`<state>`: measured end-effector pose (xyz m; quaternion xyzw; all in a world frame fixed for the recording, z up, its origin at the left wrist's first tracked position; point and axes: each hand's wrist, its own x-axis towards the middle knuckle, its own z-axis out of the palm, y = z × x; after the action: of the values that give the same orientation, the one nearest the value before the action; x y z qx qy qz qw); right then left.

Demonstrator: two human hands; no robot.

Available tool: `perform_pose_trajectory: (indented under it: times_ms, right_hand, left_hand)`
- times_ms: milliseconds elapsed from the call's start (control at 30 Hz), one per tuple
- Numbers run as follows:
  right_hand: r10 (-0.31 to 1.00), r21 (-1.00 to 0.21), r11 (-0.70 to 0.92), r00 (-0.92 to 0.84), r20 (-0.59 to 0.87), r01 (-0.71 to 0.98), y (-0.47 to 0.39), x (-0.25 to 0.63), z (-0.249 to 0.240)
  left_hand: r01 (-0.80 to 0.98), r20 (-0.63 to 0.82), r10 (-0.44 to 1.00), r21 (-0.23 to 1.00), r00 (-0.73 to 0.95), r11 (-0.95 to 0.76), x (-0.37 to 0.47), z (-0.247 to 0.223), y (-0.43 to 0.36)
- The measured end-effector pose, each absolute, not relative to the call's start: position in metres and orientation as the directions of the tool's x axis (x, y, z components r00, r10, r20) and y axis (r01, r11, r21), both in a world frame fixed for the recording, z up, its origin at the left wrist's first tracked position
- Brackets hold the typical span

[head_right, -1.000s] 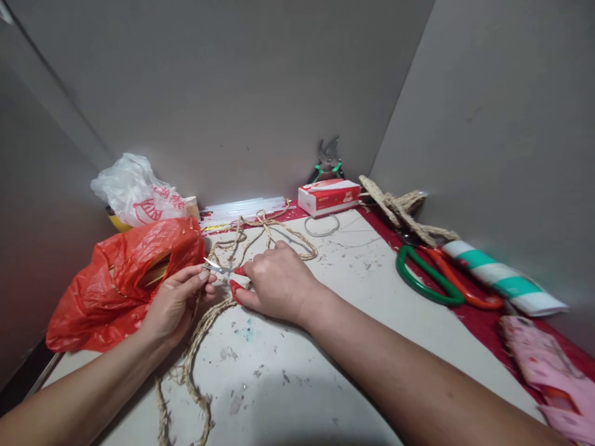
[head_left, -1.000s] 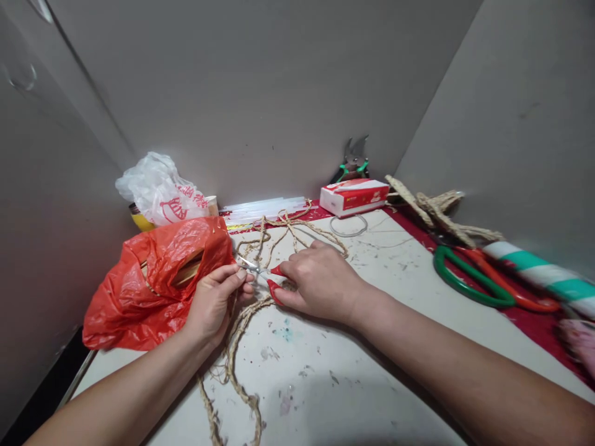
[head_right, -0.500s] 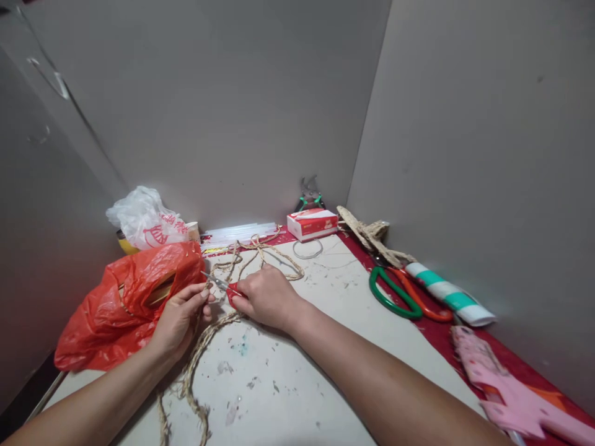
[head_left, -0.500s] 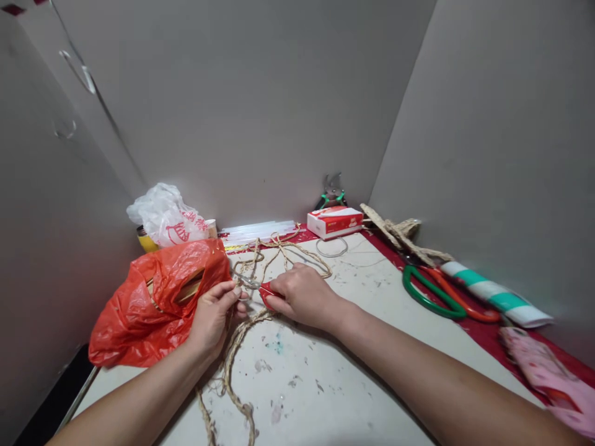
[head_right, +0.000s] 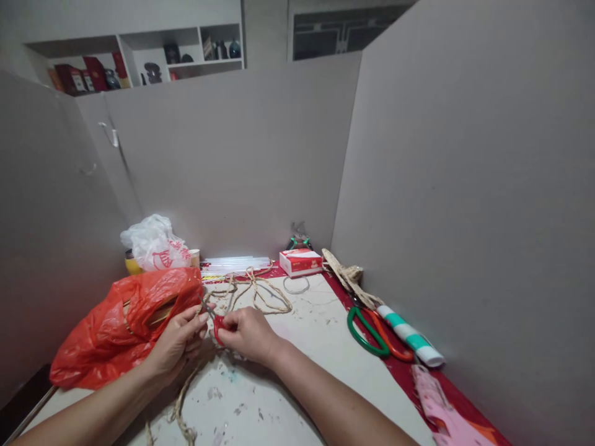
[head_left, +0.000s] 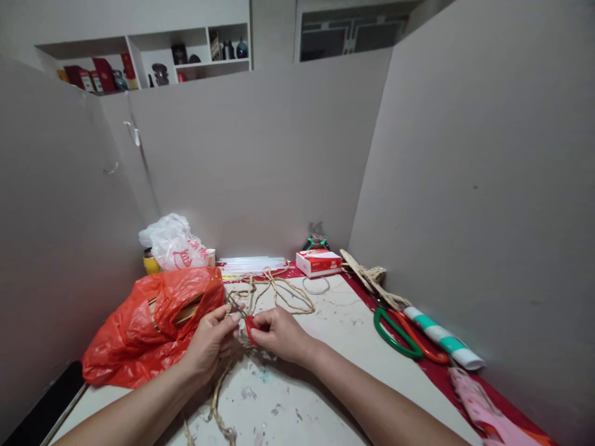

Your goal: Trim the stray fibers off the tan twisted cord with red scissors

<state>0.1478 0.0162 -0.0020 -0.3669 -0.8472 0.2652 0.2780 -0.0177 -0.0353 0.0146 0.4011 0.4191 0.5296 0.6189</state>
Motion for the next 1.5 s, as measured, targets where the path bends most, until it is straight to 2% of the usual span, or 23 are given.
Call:
perform_pose_trajectory:
  times_ms: [200, 333, 467, 567, 700, 900, 933, 1000, 1167, 1233, 1300, 1433, 1467, 1500]
  right_hand:
    - [0.704, -0.857, 0.408, -0.707, 0.075, 0.316, 0.011, 0.129, 0.004]
    - [0.638, -0.921, 0.249, -0.766, -0.077, 0.300, 0.012, 0.132, 0.025]
    - [0.534, -0.953, 0.095, -0.823, -0.194, 0.287, 0.007, 0.139, 0.040]
    - [0.563, -0.979, -0.044, -0.805, -0.187, 0.197, 0.000, 0.139, 0.040]
    - [0.628, -0.987, -0.149, -0.765, -0.142, 0.061, -0.016, 0.132, 0.029]
    - [0.736, -0.940, -0.291, -0.670, -0.099, -0.181, -0.054, 0.128, -0.002]
    - [0.767, -0.958, -0.239, -0.636, -0.085, -0.159, -0.057, 0.132, -0.006]
    - [0.868, -0.998, 0.050, -0.496, 0.026, 0.035, -0.057, 0.145, -0.008]
    - [0.945, -0.958, 0.248, -0.255, 0.206, 0.145, -0.052, 0.180, -0.002]
    - [0.907, -0.874, 0.409, -0.220, 0.358, 0.264, -0.057, 0.181, 0.001]
    - [0.847, -0.765, 0.530, -0.275, 0.455, 0.366, -0.062, 0.173, 0.004]
    - [0.861, -0.610, 0.506, -0.318, 0.396, 0.610, -0.062, 0.146, 0.006]
    - [0.878, -0.608, 0.477, -0.303, 0.372, 0.635, -0.059, 0.140, 0.005]
    - [0.900, -0.660, 0.435, -0.265, 0.347, 0.613, -0.056, 0.136, 0.004]
  left_hand:
    - [-0.334, -0.030, 0.990, 0.940, 0.135, 0.074, -0.020, 0.019, -0.041]
    - [-0.362, -0.016, 0.985, 0.929, 0.169, 0.078, -0.023, 0.019, -0.036]
    - [-0.384, -0.031, 0.958, 0.912, 0.285, 0.144, -0.028, 0.017, -0.033]
    - [-0.387, -0.033, 0.933, 0.905, 0.357, 0.180, -0.029, 0.019, -0.033]
    - [-0.401, -0.008, 0.927, 0.900, 0.374, 0.169, -0.027, 0.025, -0.037]
    - [-0.380, -0.014, 0.913, 0.907, 0.408, 0.183, -0.015, 0.023, -0.051]
    - [-0.376, -0.018, 0.909, 0.907, 0.415, 0.190, -0.015, 0.022, -0.052]
    - [-0.380, -0.022, 0.910, 0.904, 0.414, 0.195, -0.016, 0.021, -0.051]
    - [-0.407, -0.016, 0.949, 0.901, 0.315, 0.150, -0.023, 0.021, -0.040]
    - [-0.392, -0.019, 0.964, 0.911, 0.266, 0.126, -0.022, 0.018, -0.038]
    - [-0.360, -0.025, 0.976, 0.927, 0.217, 0.103, -0.018, 0.014, -0.039]
    - [-0.280, 0.000, 0.993, 0.959, 0.122, 0.034, -0.015, 0.006, -0.042]
    - [-0.261, 0.017, 0.994, 0.965, 0.106, 0.011, -0.015, 0.005, -0.042]
    - [-0.241, 0.037, 0.995, 0.970, 0.095, -0.013, -0.015, 0.004, -0.042]
